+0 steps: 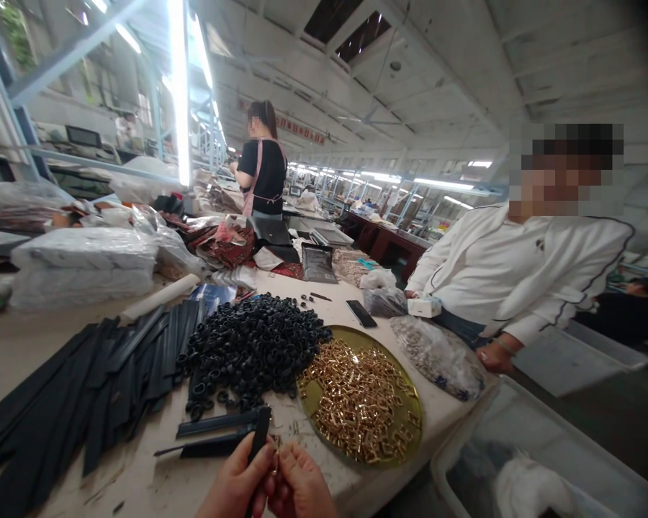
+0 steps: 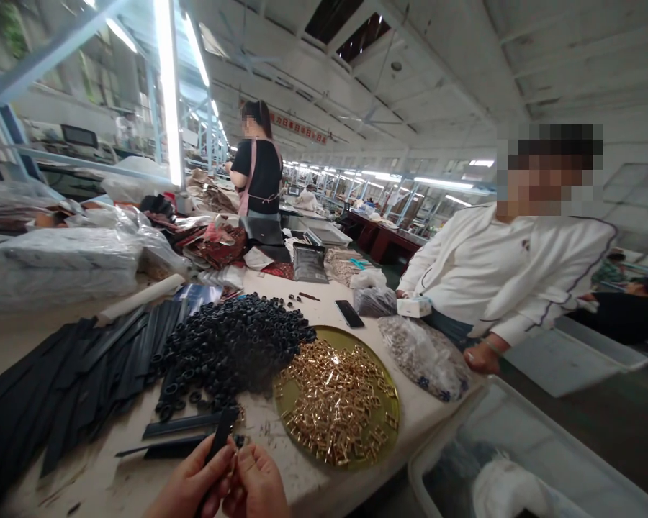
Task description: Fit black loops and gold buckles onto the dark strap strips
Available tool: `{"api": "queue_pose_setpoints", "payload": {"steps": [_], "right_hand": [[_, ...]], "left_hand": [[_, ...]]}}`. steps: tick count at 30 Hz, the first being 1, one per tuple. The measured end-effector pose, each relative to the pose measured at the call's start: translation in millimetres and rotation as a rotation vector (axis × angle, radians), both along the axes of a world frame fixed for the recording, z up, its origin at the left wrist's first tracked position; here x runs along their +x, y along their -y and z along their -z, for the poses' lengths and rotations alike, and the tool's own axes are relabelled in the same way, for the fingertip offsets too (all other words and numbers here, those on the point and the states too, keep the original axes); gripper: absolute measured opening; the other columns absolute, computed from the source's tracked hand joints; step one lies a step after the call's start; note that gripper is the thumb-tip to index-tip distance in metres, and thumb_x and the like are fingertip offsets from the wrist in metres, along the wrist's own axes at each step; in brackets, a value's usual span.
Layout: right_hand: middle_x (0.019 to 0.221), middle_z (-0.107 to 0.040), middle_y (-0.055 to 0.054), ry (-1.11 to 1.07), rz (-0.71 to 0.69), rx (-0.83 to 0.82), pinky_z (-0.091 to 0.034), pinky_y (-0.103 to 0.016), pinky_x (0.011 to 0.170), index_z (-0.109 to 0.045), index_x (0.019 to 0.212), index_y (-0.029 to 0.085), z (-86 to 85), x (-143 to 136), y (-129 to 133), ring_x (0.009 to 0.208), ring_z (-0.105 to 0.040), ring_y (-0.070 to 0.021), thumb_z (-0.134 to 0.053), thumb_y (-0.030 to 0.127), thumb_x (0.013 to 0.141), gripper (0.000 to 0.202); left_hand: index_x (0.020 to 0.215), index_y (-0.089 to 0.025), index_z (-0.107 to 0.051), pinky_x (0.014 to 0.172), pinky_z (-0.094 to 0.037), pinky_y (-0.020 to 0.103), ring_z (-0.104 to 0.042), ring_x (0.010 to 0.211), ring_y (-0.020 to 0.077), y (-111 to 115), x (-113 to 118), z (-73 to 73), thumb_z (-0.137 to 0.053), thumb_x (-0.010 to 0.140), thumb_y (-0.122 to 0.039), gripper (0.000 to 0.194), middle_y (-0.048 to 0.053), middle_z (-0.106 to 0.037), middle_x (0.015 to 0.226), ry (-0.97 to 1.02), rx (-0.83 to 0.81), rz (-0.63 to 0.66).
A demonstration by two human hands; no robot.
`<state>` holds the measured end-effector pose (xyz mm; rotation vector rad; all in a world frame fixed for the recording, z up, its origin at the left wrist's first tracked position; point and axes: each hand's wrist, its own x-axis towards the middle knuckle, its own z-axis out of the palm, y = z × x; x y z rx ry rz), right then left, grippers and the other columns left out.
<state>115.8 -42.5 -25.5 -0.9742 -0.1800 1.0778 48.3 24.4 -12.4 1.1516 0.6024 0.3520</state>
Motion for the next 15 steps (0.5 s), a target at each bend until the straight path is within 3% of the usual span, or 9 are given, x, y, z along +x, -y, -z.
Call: {"api": "queue_pose_setpoints", "payload": {"steps": [3,9,15], "right_hand": [[0.04,-0.05,0.006,-0.099,-0.045,0.051,-0.015,-0.014,0.032,-0.044,0.061,0.017,-6.1,-2,2,0.029,-0.038,-0.0022,-0.068,0.052,0.058,0.042],[0.042,-0.053,0.004,-0.009,-0.057,0.05,-0.017,-0.014,0.029,-0.045,0.059,0.017,-1.7,1,8,0.028,-0.037,-0.0022,-0.071,0.052,0.054,0.044],[0.047,-0.053,0.004,-0.021,-0.159,0.044,-0.02,-0.014,0.034,-0.046,0.06,0.016,-5.8,4,19,0.034,-0.039,-0.0019,-0.071,0.049,0.056,0.042]], "left_hand": [[0.073,-0.016,-0.049,0.035,-0.023,0.014,-0.036,0.032,0.003,-2,-2,-3.1,-0.059,0.062,-0.062,0.048,-0.005,-0.05,0.044,-0.019,-0.042,0.032],[0.069,-0.017,-0.048,0.034,-0.023,0.016,-0.039,0.031,0.0058,-4,-3,-6.0,-0.06,0.058,-0.065,0.051,-0.005,-0.049,0.043,-0.049,-0.044,0.115],[0.07,-0.016,-0.048,0.037,-0.025,0.014,-0.037,0.035,0.0032,3,-9,-23.2,-0.061,0.063,-0.057,0.043,-0.006,-0.047,0.045,-0.075,-0.12,0.13]]}}
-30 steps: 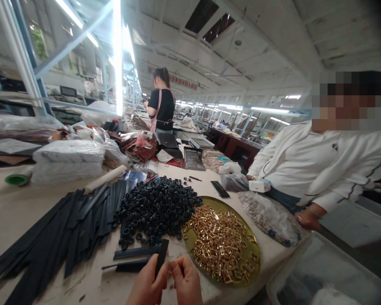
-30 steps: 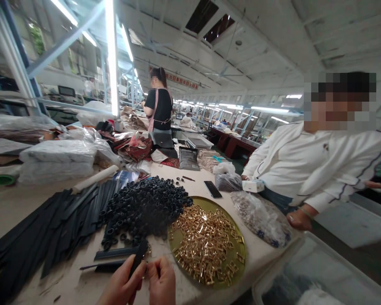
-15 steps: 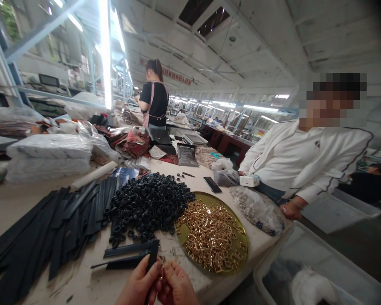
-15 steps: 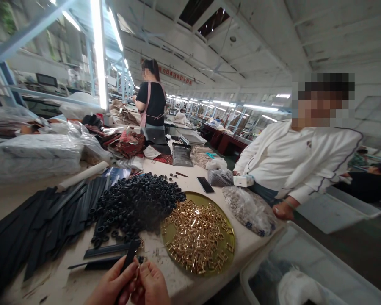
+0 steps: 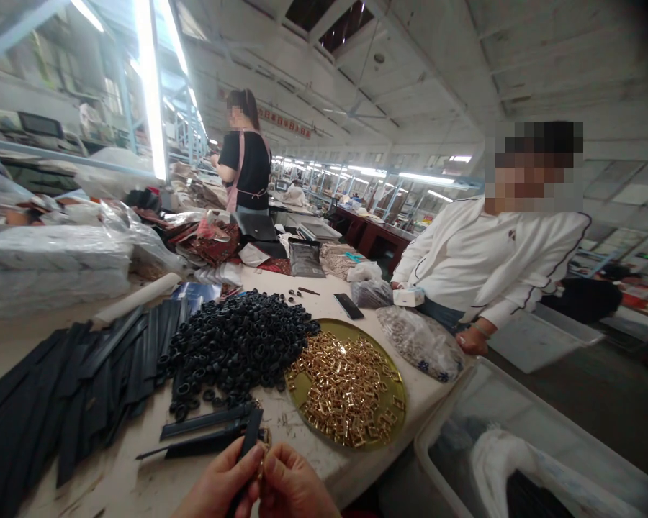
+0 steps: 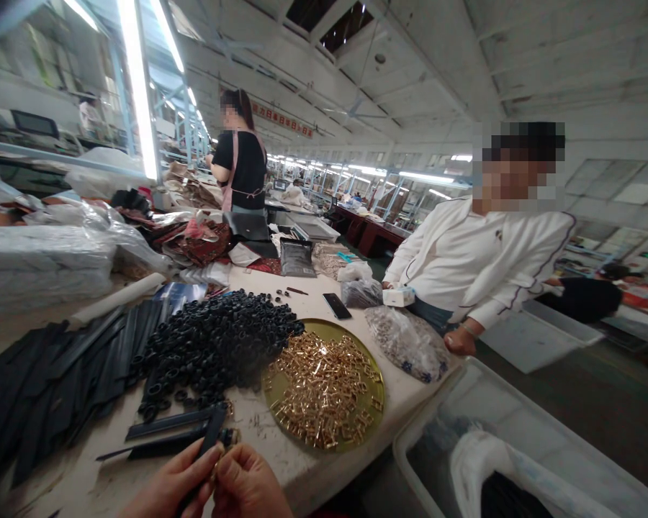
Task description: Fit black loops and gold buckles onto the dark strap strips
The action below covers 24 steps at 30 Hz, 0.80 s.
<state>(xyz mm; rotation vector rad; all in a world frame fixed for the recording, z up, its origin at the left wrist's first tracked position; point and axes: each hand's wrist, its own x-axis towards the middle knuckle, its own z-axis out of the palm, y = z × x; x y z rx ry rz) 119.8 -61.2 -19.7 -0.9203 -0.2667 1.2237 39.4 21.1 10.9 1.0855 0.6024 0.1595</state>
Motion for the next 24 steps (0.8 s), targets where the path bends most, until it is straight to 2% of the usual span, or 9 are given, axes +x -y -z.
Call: {"api": "queue_pose_setpoints", "payload": {"steps": [3,6,8,11,13,16,20,22,24], "right_hand": [[0.048,-0.051,0.004,0.071,0.006,-0.024,-0.02,-0.016,0.036,-0.046,0.06,0.016,-1.2,0,2,0.036,-0.037,-0.0022,-0.07,0.051,0.055,0.043],[0.051,-0.049,0.005,0.274,0.107,-0.103,-0.021,-0.018,0.039,-0.044,0.06,0.016,-0.9,-3,0,0.039,-0.034,-0.0025,-0.065,0.054,0.059,0.043],[0.052,-0.046,0.005,0.487,0.205,-0.211,-0.024,-0.019,0.043,-0.045,0.058,0.016,-2.3,-5,-1,0.044,-0.033,-0.0038,-0.06,0.054,0.065,0.041],[0.051,-0.044,0.004,0.789,0.272,-0.387,-0.028,-0.021,0.049,-0.048,0.057,0.016,-7.7,-8,1,0.049,-0.036,-0.0066,-0.054,0.047,0.072,0.035],[0.052,-0.046,0.004,0.913,0.251,-0.449,-0.03,-0.022,0.05,-0.05,0.058,0.016,-11.7,-8,5,0.05,-0.039,-0.0079,-0.052,0.043,0.074,0.031],[0.053,-0.047,0.004,0.977,0.199,-0.478,-0.032,-0.022,0.052,-0.051,0.061,0.017,-15.0,-7,10,0.052,-0.042,-0.0093,-0.052,0.04,0.075,0.027],[0.063,-0.054,0.001,1.06,0.107,-0.347,-0.035,-0.024,0.058,-0.057,0.069,0.018,-16.8,-6,16,0.061,-0.047,-0.0118,-0.049,0.036,0.078,0.021],[0.07,-0.056,-0.001,1.082,0.126,-0.289,-0.038,-0.025,0.064,-0.059,0.073,0.019,-16.1,-4,18,0.067,-0.05,-0.0134,-0.049,0.033,0.079,0.019],[0.076,-0.058,-0.002,1.018,0.172,-0.319,-0.04,-0.027,0.066,-0.058,0.08,0.019,-13.3,0,18,0.069,-0.051,-0.0138,-0.052,0.032,0.076,0.015]], "left_hand": [[0.07,-0.017,-0.047,0.034,-0.022,0.015,-0.034,0.031,0.0037,-1,2,2.9,-0.059,0.06,-0.061,0.047,-0.006,-0.046,0.043,-0.029,0.078,-0.01],[0.074,-0.018,-0.047,0.033,-0.022,0.018,-0.035,0.03,0.0063,-4,4,15.5,-0.052,0.063,-0.064,0.048,-0.006,-0.047,0.044,-0.064,0.302,-0.057],[0.079,-0.018,-0.048,0.035,-0.028,0.019,-0.04,0.033,0.0085,-6,4,21.3,-0.048,0.069,-0.058,0.041,-0.005,-0.048,0.047,-0.09,0.503,-0.091],[0.081,-0.018,-0.049,0.042,-0.036,0.021,-0.047,0.039,0.0101,-6,0,19.6,-0.043,0.076,-0.045,0.028,-0.004,-0.051,0.053,-0.134,0.726,-0.057],[0.082,-0.018,-0.048,0.043,-0.037,0.021,-0.049,0.041,0.01,-6,-3,14.4,-0.04,0.079,-0.041,0.025,-0.004,-0.052,0.056,-0.139,0.737,0.001],[0.085,-0.017,-0.047,0.039,-0.037,0.019,-0.049,0.04,0.0084,-8,-4,9.2,-0.037,0.08,-0.035,0.022,-0.003,-0.053,0.061,-0.119,0.622,0.075],[0.086,-0.015,-0.048,0.037,-0.037,0.017,-0.047,0.037,0.0067,-14,-7,9.0,-0.038,0.078,-0.029,0.019,-0.003,-0.053,0.06,-0.155,0.551,0.078],[0.088,-0.015,-0.049,0.035,-0.036,0.016,-0.047,0.037,0.0064,-15,-8,9.2,-0.038,0.078,-0.027,0.019,-0.003,-0.054,0.059,-0.156,0.514,0.086],[0.089,-0.014,-0.049,0.035,-0.035,0.015,-0.046,0.036,0.006,-16,-10,8.8,-0.038,0.078,-0.025,0.019,-0.003,-0.055,0.06,-0.148,0.472,0.097]]}}
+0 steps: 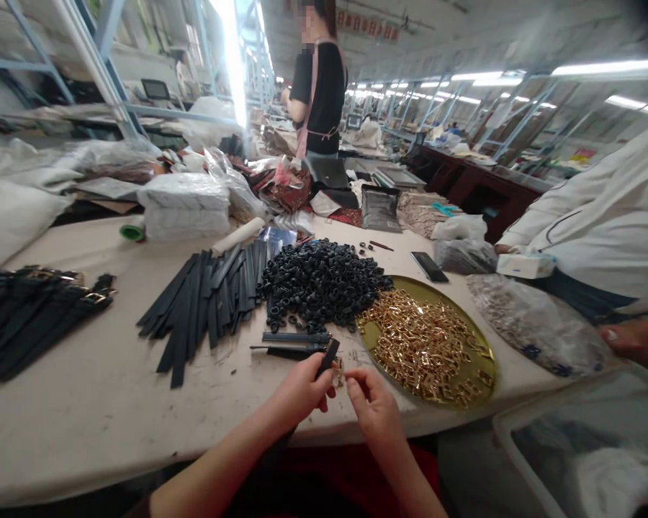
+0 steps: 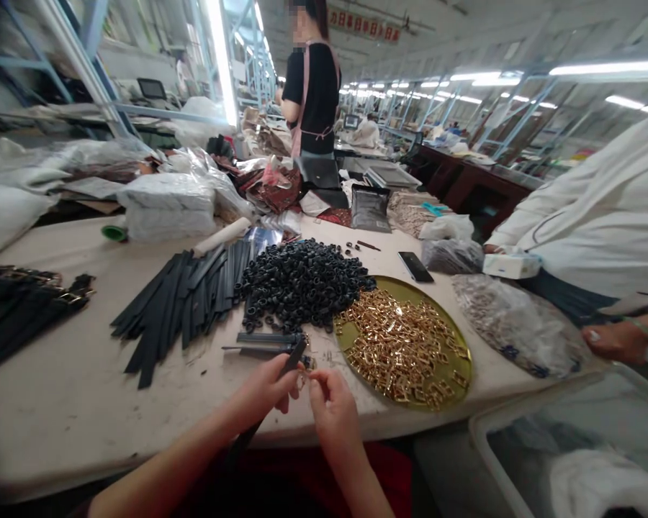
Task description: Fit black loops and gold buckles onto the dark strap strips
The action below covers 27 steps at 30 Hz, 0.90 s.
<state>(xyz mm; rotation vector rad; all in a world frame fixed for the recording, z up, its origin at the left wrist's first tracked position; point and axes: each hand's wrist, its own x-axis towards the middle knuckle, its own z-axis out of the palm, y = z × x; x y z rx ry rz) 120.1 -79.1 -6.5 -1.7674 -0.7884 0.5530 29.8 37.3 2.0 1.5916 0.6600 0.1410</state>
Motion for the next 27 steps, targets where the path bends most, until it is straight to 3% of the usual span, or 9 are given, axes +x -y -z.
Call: {"api": "queue_pose_setpoints", "payload": {"steps": [3,6,10,14,17,21,24,27], "right_hand": [[0.083,-0.059,-0.002,-0.276,-0.01,-0.017,-0.044,-0.027,0.059,-0.049,0.092,0.018,6.3,6,-4,0.064,-0.053,-0.012,-0.06,0.033,0.07,0.029],[0.072,-0.057,0.002,-0.493,-0.107,0.028,-0.043,-0.024,0.052,-0.045,0.094,0.018,9.5,7,-10,0.058,-0.053,-0.0101,-0.064,0.033,0.066,0.037],[0.059,-0.055,0.005,-0.547,-0.11,0.081,-0.039,-0.02,0.047,-0.046,0.09,0.017,6.3,2,-16,0.051,-0.052,-0.0085,-0.068,0.033,0.064,0.037],[0.062,-0.059,0.004,-0.595,-0.076,0.104,-0.042,-0.022,0.05,-0.049,0.098,0.017,-0.8,0,-14,0.05,-0.051,-0.0079,-0.068,0.032,0.065,0.041],[0.065,-0.06,0.002,-0.558,-0.101,0.093,-0.042,-0.022,0.053,-0.056,0.098,0.017,-3.3,1,-11,0.053,-0.05,-0.0077,-0.068,0.032,0.066,0.038],[0.066,-0.06,0.004,-0.556,0.047,0.127,-0.041,-0.018,0.052,-0.063,0.087,0.017,-1.6,3,-9,0.054,-0.047,-0.0049,-0.07,0.029,0.064,0.027],[0.069,-0.06,0.006,-0.833,0.196,0.257,-0.046,-0.015,0.053,-0.063,0.087,0.02,-1.8,5,-11,0.054,-0.051,-0.003,-0.073,0.025,0.062,0.027],[0.076,-0.063,0.004,-1.118,0.252,0.338,-0.051,-0.013,0.056,-0.063,0.088,0.021,-4.3,5,-14,0.059,-0.057,-0.0032,-0.075,0.017,0.058,0.032]], "left_hand": [[0.088,-0.015,-0.048,0.035,-0.036,0.015,-0.045,0.036,0.0057,-1,-1,-1.2,-0.038,0.077,-0.023,0.018,-0.003,-0.054,0.058,0.007,-0.04,0.023],[0.085,-0.015,-0.049,0.035,-0.037,0.016,-0.045,0.037,0.0061,-1,-3,-2.6,-0.038,0.077,-0.024,0.017,-0.004,-0.051,0.056,-0.004,-0.027,0.061],[0.083,-0.015,-0.05,0.035,-0.036,0.016,-0.047,0.039,0.0065,-2,-6,-4.4,-0.039,0.077,-0.026,0.017,-0.004,-0.053,0.058,0.002,-0.003,0.078],[0.092,-0.014,-0.05,0.038,-0.037,0.017,-0.048,0.04,0.0061,-4,-7,-6.0,-0.041,0.077,-0.026,0.021,-0.003,-0.055,0.063,0.041,-0.077,0.022],[0.087,-0.014,-0.05,0.039,-0.037,0.016,-0.048,0.04,0.0057,-4,-5,-7.0,-0.042,0.076,-0.024,0.017,-0.003,-0.054,0.063,0.058,-0.079,-0.013],[0.086,-0.015,-0.045,0.034,-0.031,0.015,-0.042,0.035,0.0047,0,-7,-8.8,-0.034,0.082,-0.034,0.022,-0.003,-0.055,0.061,0.061,-0.138,-0.006],[0.084,-0.017,-0.044,0.032,-0.026,0.015,-0.036,0.032,0.0045,2,-15,-10.0,-0.031,0.083,-0.038,0.025,-0.005,-0.051,0.056,0.007,-0.146,0.063],[0.084,-0.016,-0.049,0.035,-0.028,0.016,-0.038,0.036,0.0054,3,-24,-12.2,-0.034,0.082,-0.038,0.026,-0.004,-0.051,0.06,-0.059,-0.046,0.133]]}}
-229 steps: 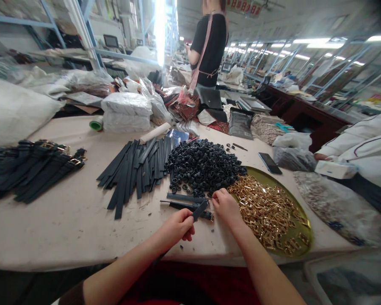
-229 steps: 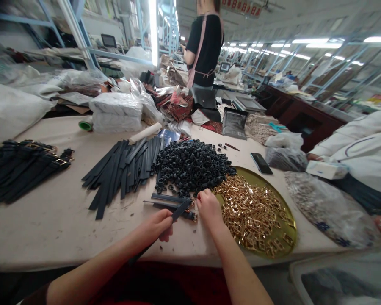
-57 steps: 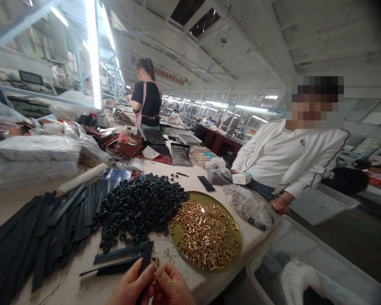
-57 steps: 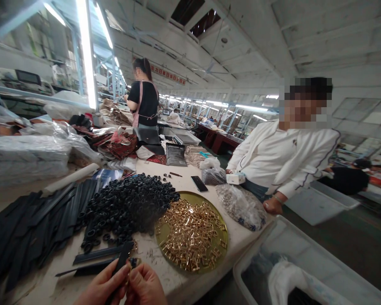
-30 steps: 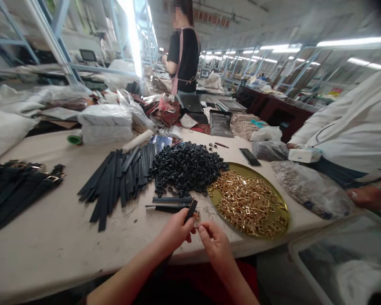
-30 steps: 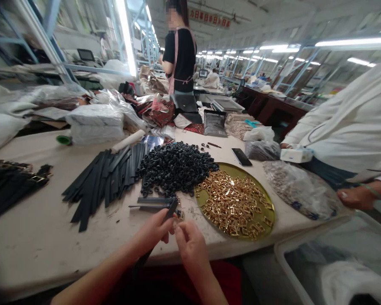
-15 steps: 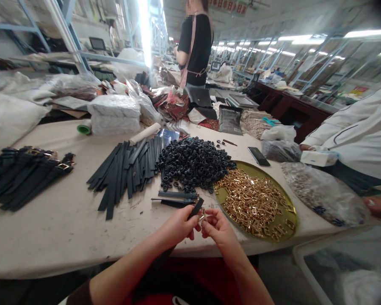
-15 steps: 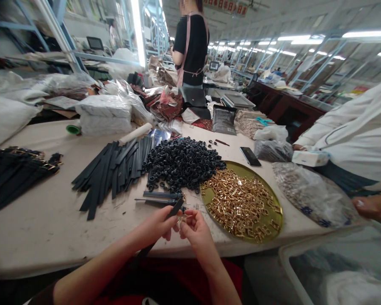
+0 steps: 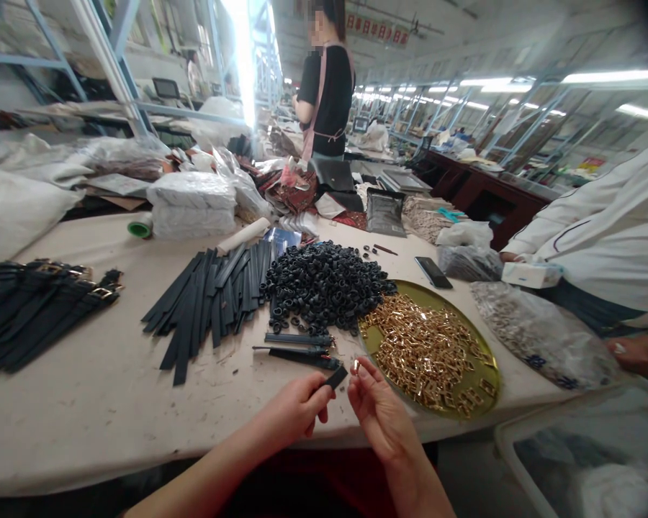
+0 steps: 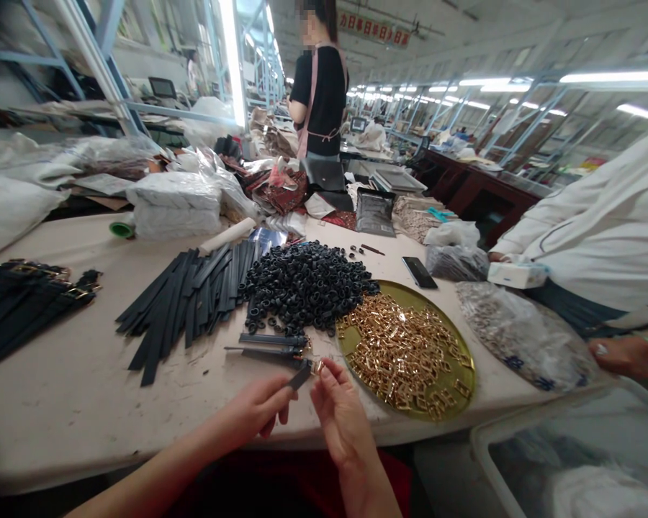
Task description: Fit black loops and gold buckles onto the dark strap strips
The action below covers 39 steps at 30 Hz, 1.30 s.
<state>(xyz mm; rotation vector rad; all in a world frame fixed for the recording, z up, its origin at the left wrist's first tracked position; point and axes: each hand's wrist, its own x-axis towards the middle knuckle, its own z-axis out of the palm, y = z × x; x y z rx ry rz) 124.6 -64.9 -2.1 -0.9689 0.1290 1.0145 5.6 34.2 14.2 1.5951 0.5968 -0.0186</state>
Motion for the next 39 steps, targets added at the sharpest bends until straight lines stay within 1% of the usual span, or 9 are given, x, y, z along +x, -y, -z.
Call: {"api": "queue_pose_setpoints", "payload": {"steps": [5,9,14,18,22,25,28,32,39], "right_hand": [[0.074,-0.064,0.004,-0.165,-0.044,-0.007,-0.052,-0.011,0.055,-0.062,0.088,0.02,-1.0,-19,-1,0.057,-0.059,-0.0027,-0.076,0.015,0.055,0.036],[0.068,-0.061,0.005,0.021,-0.072,-0.035,-0.048,-0.011,0.049,-0.061,0.082,0.018,0.6,-34,1,0.05,-0.054,-0.0017,-0.075,0.021,0.059,0.027],[0.067,-0.058,0.007,0.112,0.036,-0.067,-0.046,-0.012,0.048,-0.057,0.077,0.02,-2.9,-27,1,0.049,-0.05,-0.0016,-0.075,0.024,0.058,0.027],[0.068,-0.055,0.006,0.219,-0.082,-0.098,-0.043,-0.015,0.048,-0.055,0.08,0.019,-0.1,-32,2,0.05,-0.047,-0.0029,-0.071,0.03,0.063,0.026],[0.065,-0.053,0.004,0.395,-0.139,-0.133,-0.041,-0.018,0.051,-0.054,0.082,0.017,9.2,-43,7,0.052,-0.045,-0.0053,-0.064,0.036,0.069,0.025],[0.06,-0.052,0.004,0.446,-0.199,-0.154,-0.041,-0.02,0.053,-0.054,0.084,0.018,12.0,-42,11,0.054,-0.046,-0.0074,-0.058,0.039,0.074,0.024],[0.064,-0.055,0.003,0.476,-0.261,-0.154,-0.042,-0.022,0.056,-0.054,0.084,0.018,9.6,-40,12,0.055,-0.048,-0.0085,-0.057,0.039,0.074,0.023],[0.07,-0.057,0.002,0.538,-0.277,-0.186,-0.043,-0.023,0.058,-0.053,0.085,0.017,6.7,-41,12,0.059,-0.05,-0.0097,-0.061,0.036,0.07,0.026],[0.064,-0.054,0.001,0.825,-0.277,-0.324,-0.043,-0.024,0.059,-0.053,0.081,0.017,13.3,-43,14,0.06,-0.051,-0.0119,-0.051,0.039,0.077,0.022]], "left_hand": [[0.072,-0.018,-0.053,0.046,-0.029,0.018,-0.043,0.048,0.0081,-3,-5,-6.1,-0.035,0.083,-0.037,0.029,-0.004,-0.05,0.058,-0.015,0.287,0.093],[0.067,-0.017,-0.053,0.051,-0.028,0.02,-0.044,0.056,0.0101,-4,-3,-8.4,-0.036,0.083,-0.033,0.028,-0.003,-0.052,0.06,0.012,0.4,0.107],[0.066,-0.017,-0.052,0.048,-0.028,0.02,-0.041,0.049,0.0101,-2,-6,-13.2,-0.037,0.081,-0.033,0.027,-0.005,-0.045,0.052,-0.076,0.256,0.114],[0.075,-0.017,-0.053,0.053,-0.032,0.02,-0.043,0.054,0.0092,0,-11,-13.7,-0.039,0.082,-0.04,0.028,-0.005,-0.051,0.058,0.005,0.146,0.04],[0.078,-0.017,-0.05,0.041,-0.028,0.018,-0.037,0.042,0.0063,0,-11,-3.0,-0.041,0.08,-0.05,0.034,-0.007,-0.049,0.054,-0.007,-0.026,0.035],[0.08,-0.018,-0.046,0.034,-0.025,0.016,-0.034,0.035,0.0049,0,-9,5.5,-0.042,0.079,-0.049,0.031,-0.007,-0.05,0.055,-0.008,-0.165,0.028],[0.077,-0.017,-0.045,0.036,-0.032,0.015,-0.04,0.04,0.0053,1,-7,8.4,-0.046,0.078,-0.043,0.027,-0.005,-0.053,0.059,0.034,-0.243,0.011],[0.073,-0.016,-0.047,0.04,-0.035,0.015,-0.044,0.046,0.0056,1,-8,6.4,-0.049,0.075,-0.036,0.02,-0.004,-0.054,0.061,0.038,-0.256,-0.016],[0.072,-0.018,-0.044,0.037,-0.024,0.018,-0.034,0.038,0.0059,0,-13,11.9,-0.046,0.074,-0.038,0.021,-0.007,-0.049,0.052,-0.111,-0.128,-0.029]]}}
